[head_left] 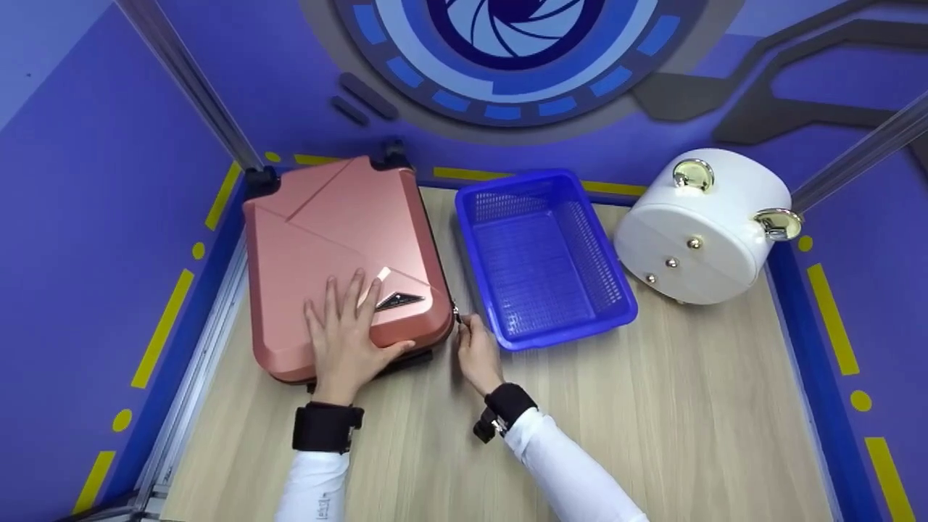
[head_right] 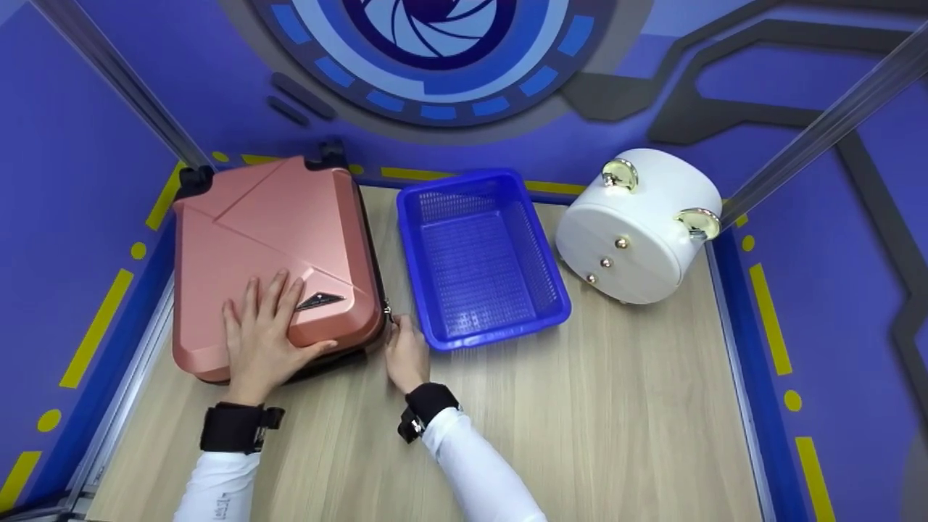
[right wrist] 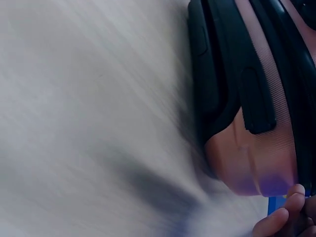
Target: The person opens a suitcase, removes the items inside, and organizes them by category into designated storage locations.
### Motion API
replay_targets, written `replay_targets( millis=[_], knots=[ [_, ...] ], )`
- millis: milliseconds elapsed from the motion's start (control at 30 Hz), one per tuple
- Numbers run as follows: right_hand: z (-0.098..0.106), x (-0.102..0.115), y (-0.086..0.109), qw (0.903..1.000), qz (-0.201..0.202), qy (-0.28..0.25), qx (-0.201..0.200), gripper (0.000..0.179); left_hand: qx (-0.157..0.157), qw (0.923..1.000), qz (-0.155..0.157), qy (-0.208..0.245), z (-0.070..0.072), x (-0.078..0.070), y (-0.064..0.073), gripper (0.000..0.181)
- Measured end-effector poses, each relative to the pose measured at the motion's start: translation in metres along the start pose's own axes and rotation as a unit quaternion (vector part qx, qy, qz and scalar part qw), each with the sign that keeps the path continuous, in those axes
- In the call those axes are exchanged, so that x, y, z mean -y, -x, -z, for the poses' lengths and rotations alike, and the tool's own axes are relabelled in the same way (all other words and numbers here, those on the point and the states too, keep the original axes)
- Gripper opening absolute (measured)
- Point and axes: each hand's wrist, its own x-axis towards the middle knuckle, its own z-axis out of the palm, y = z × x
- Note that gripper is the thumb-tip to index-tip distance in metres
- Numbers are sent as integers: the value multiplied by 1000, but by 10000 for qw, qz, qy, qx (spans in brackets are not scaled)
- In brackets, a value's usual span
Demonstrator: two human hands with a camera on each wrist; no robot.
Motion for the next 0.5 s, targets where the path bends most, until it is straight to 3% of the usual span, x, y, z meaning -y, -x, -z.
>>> replay_targets(
  millis=[233,500],
  knots=[
    [4,-5,7,9988,437,213,-45,8,27,9999,41,-165,0,-2,0,118],
    [9,-7,15,9992,351,155,53,10,-308,9980,42,-550,-6,-12,0,118]
  ],
)
